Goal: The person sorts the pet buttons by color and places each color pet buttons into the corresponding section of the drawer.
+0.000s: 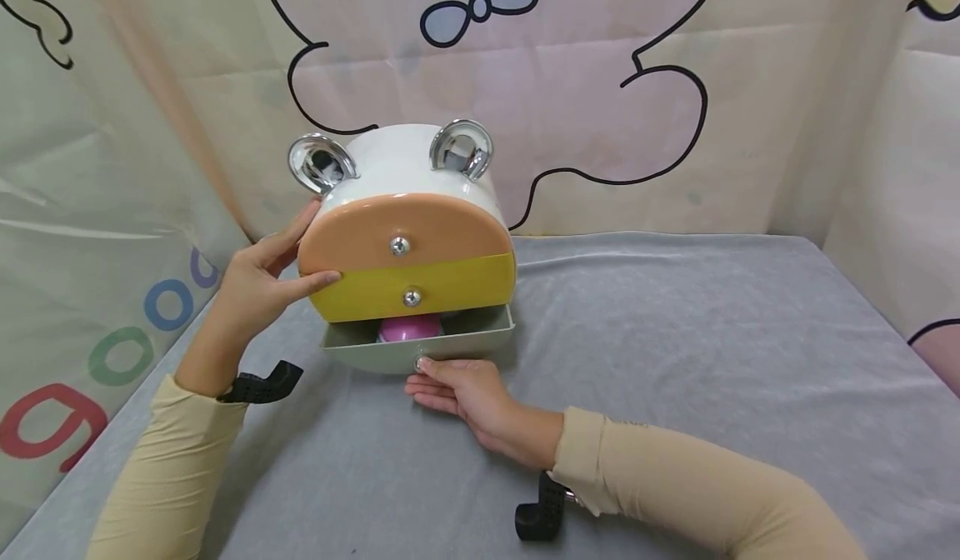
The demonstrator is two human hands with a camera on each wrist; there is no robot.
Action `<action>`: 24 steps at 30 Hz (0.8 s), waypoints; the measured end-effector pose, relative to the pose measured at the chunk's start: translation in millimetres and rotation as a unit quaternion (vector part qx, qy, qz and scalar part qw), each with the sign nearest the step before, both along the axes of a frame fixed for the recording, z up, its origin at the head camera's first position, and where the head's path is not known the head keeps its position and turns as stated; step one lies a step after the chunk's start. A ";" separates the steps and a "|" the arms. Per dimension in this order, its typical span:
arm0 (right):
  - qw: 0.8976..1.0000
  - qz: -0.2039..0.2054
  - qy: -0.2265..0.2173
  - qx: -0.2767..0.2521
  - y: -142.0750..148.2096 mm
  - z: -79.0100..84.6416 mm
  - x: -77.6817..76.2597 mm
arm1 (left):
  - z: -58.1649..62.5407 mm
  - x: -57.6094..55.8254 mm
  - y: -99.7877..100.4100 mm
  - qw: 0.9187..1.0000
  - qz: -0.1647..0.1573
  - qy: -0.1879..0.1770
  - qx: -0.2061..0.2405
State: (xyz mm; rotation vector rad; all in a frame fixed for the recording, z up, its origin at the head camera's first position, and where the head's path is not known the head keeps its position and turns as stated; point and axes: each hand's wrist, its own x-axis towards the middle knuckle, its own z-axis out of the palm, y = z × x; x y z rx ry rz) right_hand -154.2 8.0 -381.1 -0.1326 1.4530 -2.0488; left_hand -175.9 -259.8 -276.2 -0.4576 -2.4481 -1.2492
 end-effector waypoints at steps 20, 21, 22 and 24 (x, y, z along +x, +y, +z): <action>1.000 -0.016 0.023 0.010 -9.2 -3.7 -30.3 | -1.4 -1.0 -0.7 1.000 -0.004 -0.001 0.002; 0.999 -0.016 0.028 0.013 -9.3 -4.2 -30.8 | -1.5 -0.9 -0.9 1.000 -0.004 -0.001 0.003; 0.999 -0.015 0.033 0.015 -9.5 -4.9 -31.5 | -1.5 -0.8 -1.2 1.000 -0.005 -0.001 0.003; 0.999 -0.015 0.043 0.022 -10.0 -5.3 -32.5 | -1.0 -0.6 -1.6 1.000 -0.007 -0.001 0.005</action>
